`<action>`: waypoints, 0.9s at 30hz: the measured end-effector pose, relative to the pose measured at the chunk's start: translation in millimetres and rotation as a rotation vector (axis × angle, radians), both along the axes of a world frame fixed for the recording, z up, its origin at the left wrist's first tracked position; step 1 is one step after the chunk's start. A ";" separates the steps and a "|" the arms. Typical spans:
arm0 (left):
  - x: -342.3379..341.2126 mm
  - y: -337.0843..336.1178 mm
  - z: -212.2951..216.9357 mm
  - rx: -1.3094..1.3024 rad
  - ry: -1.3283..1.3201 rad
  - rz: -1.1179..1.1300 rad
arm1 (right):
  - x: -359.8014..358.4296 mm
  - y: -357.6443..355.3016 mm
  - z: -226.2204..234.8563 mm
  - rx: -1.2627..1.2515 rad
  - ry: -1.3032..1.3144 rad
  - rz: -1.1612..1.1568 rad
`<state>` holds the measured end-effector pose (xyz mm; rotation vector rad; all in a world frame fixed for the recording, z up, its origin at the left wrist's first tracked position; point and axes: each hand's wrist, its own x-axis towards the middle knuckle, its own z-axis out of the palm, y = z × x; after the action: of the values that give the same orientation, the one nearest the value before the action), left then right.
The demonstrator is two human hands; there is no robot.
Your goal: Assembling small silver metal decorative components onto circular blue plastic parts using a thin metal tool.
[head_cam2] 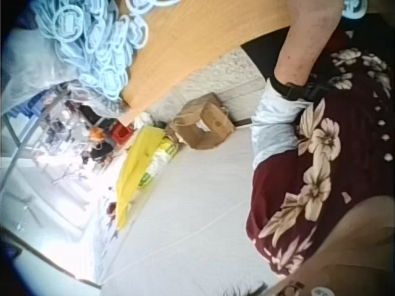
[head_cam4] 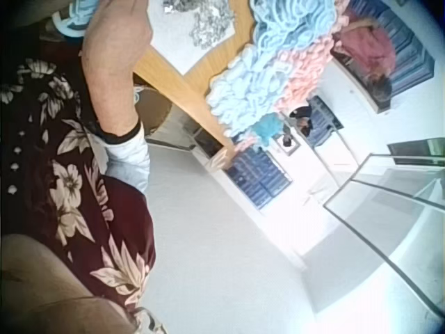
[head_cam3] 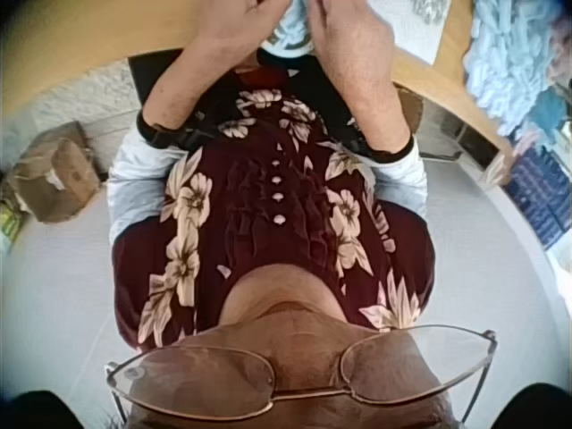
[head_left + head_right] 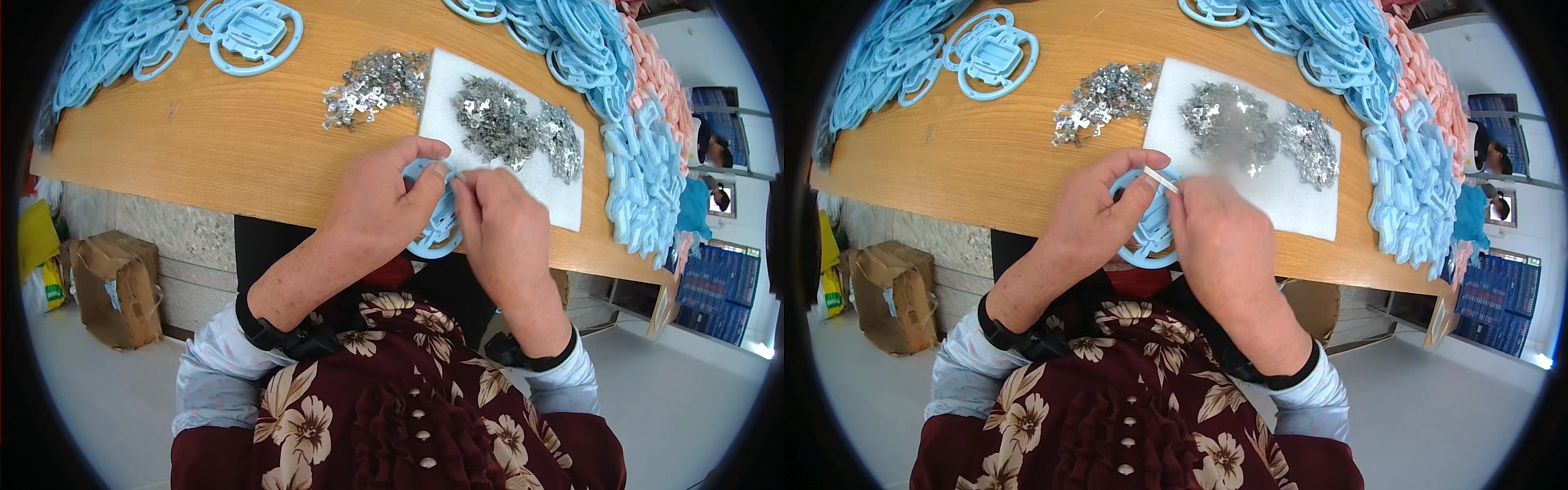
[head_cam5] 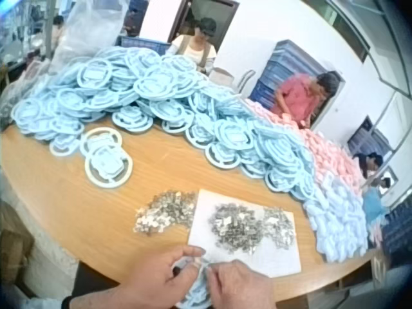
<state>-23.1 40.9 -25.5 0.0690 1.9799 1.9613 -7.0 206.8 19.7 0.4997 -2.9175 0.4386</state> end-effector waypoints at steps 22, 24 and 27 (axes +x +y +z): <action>-1.4 1.2 -4.2 -0.040 0.094 0.053 | 23.7 27.0 3.6 0.029 -0.125 -0.017; -0.8 1.8 -5.5 -0.029 0.096 0.065 | 25.2 22.9 7.5 0.076 -0.134 -0.028; -0.7 0.9 -3.3 -0.065 0.120 0.060 | 28.0 20.6 5.2 0.115 -0.109 -0.042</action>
<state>-23.7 41.8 -28.9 0.1141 2.1440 1.9697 21.0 227.3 24.9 0.4417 -3.0651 0.3022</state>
